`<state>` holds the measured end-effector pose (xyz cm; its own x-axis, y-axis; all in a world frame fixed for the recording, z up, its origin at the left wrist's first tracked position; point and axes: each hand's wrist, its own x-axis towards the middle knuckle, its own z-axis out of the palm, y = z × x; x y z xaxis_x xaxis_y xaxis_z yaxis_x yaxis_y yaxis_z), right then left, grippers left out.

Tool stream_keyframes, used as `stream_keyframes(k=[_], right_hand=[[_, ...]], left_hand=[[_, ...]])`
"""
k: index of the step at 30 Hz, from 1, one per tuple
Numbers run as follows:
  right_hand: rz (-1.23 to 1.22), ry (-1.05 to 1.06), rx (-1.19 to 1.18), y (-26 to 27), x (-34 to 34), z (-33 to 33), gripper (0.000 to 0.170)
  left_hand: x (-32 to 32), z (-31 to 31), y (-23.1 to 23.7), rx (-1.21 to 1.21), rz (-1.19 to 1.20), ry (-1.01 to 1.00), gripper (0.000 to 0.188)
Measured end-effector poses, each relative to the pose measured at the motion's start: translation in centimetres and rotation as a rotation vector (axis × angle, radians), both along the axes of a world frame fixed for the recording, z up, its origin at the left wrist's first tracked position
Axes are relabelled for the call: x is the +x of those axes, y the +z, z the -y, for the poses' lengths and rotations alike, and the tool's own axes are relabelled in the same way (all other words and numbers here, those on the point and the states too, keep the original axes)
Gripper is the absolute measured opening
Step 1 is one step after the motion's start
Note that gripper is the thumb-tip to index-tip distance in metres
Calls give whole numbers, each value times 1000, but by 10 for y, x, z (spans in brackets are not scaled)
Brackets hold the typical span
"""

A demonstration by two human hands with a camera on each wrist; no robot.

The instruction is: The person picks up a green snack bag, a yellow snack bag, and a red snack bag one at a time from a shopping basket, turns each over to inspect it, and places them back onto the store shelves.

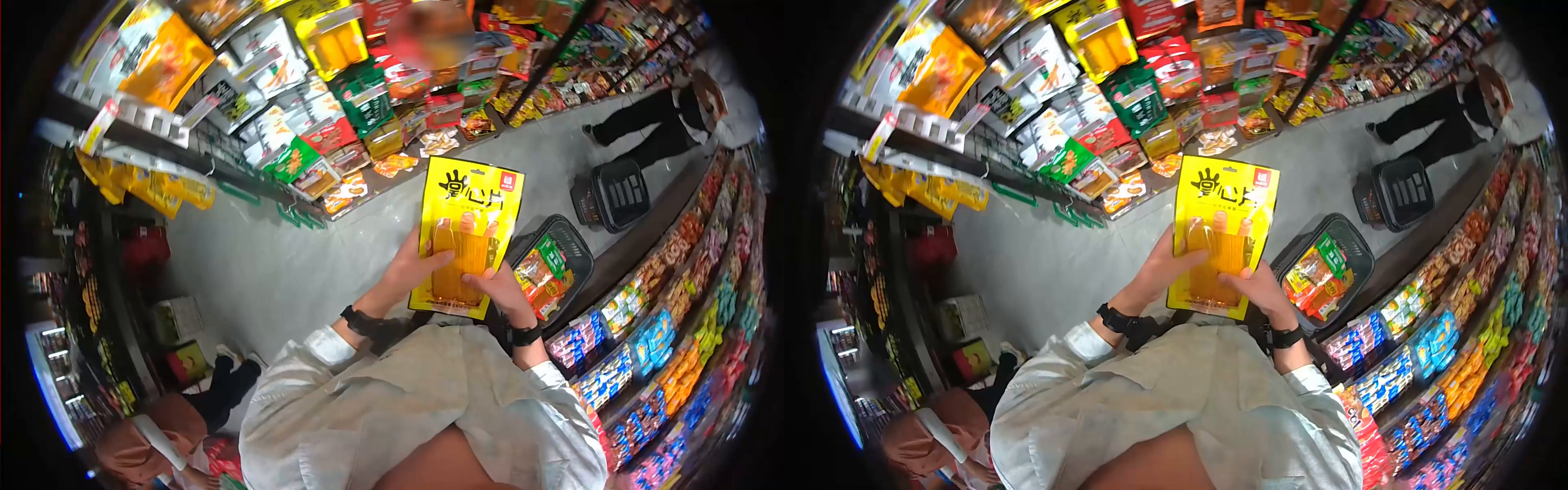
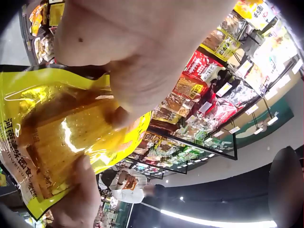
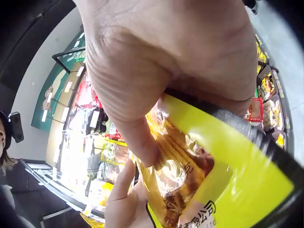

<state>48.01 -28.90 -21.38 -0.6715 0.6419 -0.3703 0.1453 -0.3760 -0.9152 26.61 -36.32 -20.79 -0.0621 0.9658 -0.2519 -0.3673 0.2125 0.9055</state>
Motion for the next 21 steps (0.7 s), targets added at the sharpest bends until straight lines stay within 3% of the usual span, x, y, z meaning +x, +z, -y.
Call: stream_keyframes(k=[3, 6, 9, 15, 18, 19, 21], right_hand=[[-31, 48, -9, 7, -30, 4, 41], [93, 183, 62, 16, -47, -7, 34], [69, 313, 89, 15, -58, -26, 31], [39, 406, 178, -16, -58, -71, 19], [39, 428, 128, -4, -60, -88, 17], [29, 428, 116, 9, -60, -91, 18], [-24, 401, 101, -1, -60, -97, 26]], left_hand=[[-18, 14, 3, -48, -52, 121, 57], [-30, 24, -2, 24, 67, 253, 55], [-36, 29, 5, -42, 78, 344, 53], [-12, 16, -11, 36, -128, 561, 61], [8, 1, 13, 19, -234, 794, 63], [13, 1, 7, -136, -455, 841, 66], [25, -3, 3, -154, -365, 853, 67]])
